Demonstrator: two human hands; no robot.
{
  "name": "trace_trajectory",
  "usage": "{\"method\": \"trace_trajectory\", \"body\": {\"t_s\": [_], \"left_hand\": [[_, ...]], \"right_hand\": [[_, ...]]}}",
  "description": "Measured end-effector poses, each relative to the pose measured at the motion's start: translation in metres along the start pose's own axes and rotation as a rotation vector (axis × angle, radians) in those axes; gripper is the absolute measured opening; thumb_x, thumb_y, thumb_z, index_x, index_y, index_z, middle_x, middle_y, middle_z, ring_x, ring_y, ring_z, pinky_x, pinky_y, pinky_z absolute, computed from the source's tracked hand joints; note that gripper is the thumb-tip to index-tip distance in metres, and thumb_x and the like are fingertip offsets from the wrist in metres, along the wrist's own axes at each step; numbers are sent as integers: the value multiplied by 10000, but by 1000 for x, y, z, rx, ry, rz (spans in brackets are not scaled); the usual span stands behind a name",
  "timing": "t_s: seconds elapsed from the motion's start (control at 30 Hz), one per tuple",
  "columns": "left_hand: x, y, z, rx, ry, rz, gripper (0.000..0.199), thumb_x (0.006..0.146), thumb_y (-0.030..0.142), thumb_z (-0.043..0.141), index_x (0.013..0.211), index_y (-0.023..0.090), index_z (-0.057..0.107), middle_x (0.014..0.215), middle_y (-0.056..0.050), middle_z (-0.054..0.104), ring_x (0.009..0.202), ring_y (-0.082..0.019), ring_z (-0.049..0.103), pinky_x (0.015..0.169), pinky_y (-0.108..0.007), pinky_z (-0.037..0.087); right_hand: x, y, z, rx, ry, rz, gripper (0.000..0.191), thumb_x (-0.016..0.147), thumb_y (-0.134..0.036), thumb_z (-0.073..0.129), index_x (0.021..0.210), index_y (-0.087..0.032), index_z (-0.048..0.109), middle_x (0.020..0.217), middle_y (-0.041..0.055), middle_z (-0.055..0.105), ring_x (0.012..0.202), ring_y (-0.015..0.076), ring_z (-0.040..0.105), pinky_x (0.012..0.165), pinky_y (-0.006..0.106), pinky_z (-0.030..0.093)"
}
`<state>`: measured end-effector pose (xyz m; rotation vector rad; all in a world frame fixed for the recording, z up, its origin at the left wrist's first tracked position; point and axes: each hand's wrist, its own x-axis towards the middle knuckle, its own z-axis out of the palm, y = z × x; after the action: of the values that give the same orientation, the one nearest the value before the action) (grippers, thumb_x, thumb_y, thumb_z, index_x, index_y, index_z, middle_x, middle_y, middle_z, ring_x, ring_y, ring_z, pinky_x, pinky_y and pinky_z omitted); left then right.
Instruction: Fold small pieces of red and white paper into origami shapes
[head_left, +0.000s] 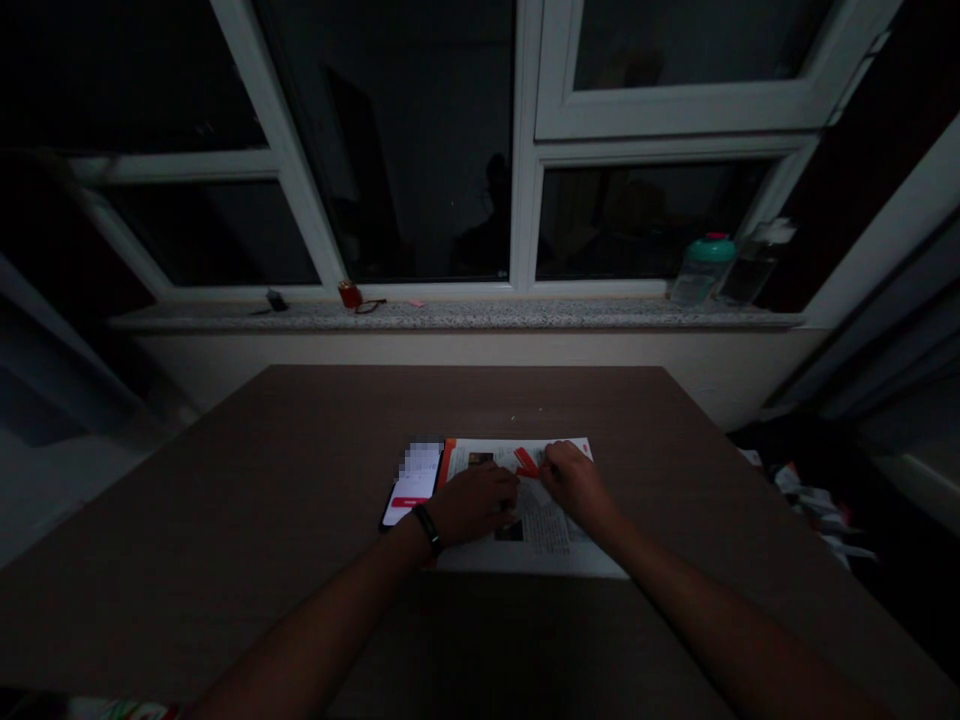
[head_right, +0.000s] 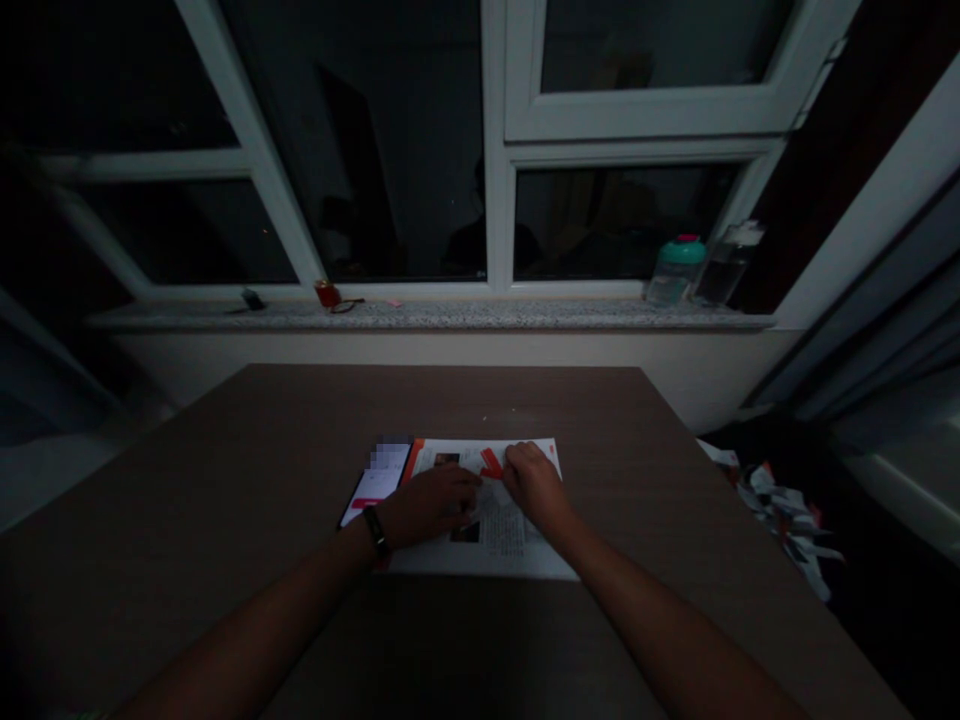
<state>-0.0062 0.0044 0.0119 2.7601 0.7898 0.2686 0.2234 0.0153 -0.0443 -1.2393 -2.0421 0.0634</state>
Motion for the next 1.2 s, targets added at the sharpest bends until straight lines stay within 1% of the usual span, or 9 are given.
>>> {"method": "trace_trajectory", "body": {"t_s": [0.1, 0.27, 0.37, 0.53, 0.6, 0.77, 0.87, 1.0, 1.2], "left_hand": [[-1, -1, 2, 3, -1, -12, 282, 878, 258, 682, 1147, 194, 626, 1249, -76, 620, 1163, -250, 550, 1008, -397, 429], [-3, -4, 6, 32, -2, -13, 317, 897, 276, 662, 1207, 217, 632, 1364, -87, 556, 1222, -269, 514, 1030, -424, 423], [-3, -5, 7, 43, 21, -6, 311, 906, 299, 652, 1210, 232, 635, 1418, -89, 516, 1245, -274, 502, 1038, -432, 416], [-1, -3, 5, 60, 15, 6, 296, 916, 282, 637, 1204, 213, 634, 1420, -86, 525, 1249, -273, 501, 1059, -439, 397], [-1, -2, 4, 67, 1, 0, 302, 908, 287, 646, 1201, 217, 634, 1426, -80, 520, 1244, -277, 501, 1053, -439, 403], [-2, -2, 4, 67, 5, -15, 299, 916, 287, 627, 1211, 236, 626, 1413, -69, 528, 1236, -274, 497, 1029, -432, 420], [-2, -3, 5, 71, -9, -25, 309, 907, 293, 642, 1212, 246, 628, 1404, -68, 532, 1220, -271, 507, 1020, -427, 426], [-2, -2, 3, 72, -14, -20, 300, 908, 292, 644, 1202, 238, 625, 1403, -71, 533, 1215, -266, 508, 1028, -421, 420], [-1, 0, 0, 45, -3, -6, 270, 909, 267, 634, 1175, 220, 633, 1405, -74, 534, 1224, -265, 505, 1028, -417, 421]], "right_hand": [[1, 2, 0, 38, 51, 104, 167, 809, -112, 503, 712, -227, 432, 703, 12, 533, 684, 180, 503, 623, 280, 358], [1, 0, -5, 195, 104, 200, 142, 829, -191, 550, 725, -221, 458, 706, 2, 546, 660, 162, 521, 611, 263, 373], [-1, -4, -6, 247, 37, 149, 103, 835, -190, 552, 763, -216, 482, 734, 5, 556, 674, 158, 523, 625, 257, 383], [-2, -8, -5, 216, -123, -19, 96, 824, -157, 551, 789, -215, 482, 788, 11, 551, 732, 167, 516, 669, 260, 380], [-2, -7, -3, 175, -130, -28, 116, 820, -138, 545, 774, -215, 472, 784, 12, 544, 739, 170, 510, 679, 264, 372], [3, 0, 1, 19, -38, 49, 167, 811, -94, 517, 730, -218, 438, 741, 22, 541, 732, 186, 496, 669, 281, 338], [4, 1, 1, 24, -18, 85, 163, 814, -104, 517, 732, -218, 434, 739, 25, 543, 721, 184, 497, 657, 279, 338], [3, -1, -1, 119, -54, 77, 167, 806, -103, 524, 728, -218, 433, 726, 7, 530, 692, 165, 494, 631, 258, 342], [0, -8, -4, 263, -186, -53, 154, 794, -103, 571, 754, -212, 469, 773, -2, 539, 702, 147, 501, 654, 242, 372]]}}
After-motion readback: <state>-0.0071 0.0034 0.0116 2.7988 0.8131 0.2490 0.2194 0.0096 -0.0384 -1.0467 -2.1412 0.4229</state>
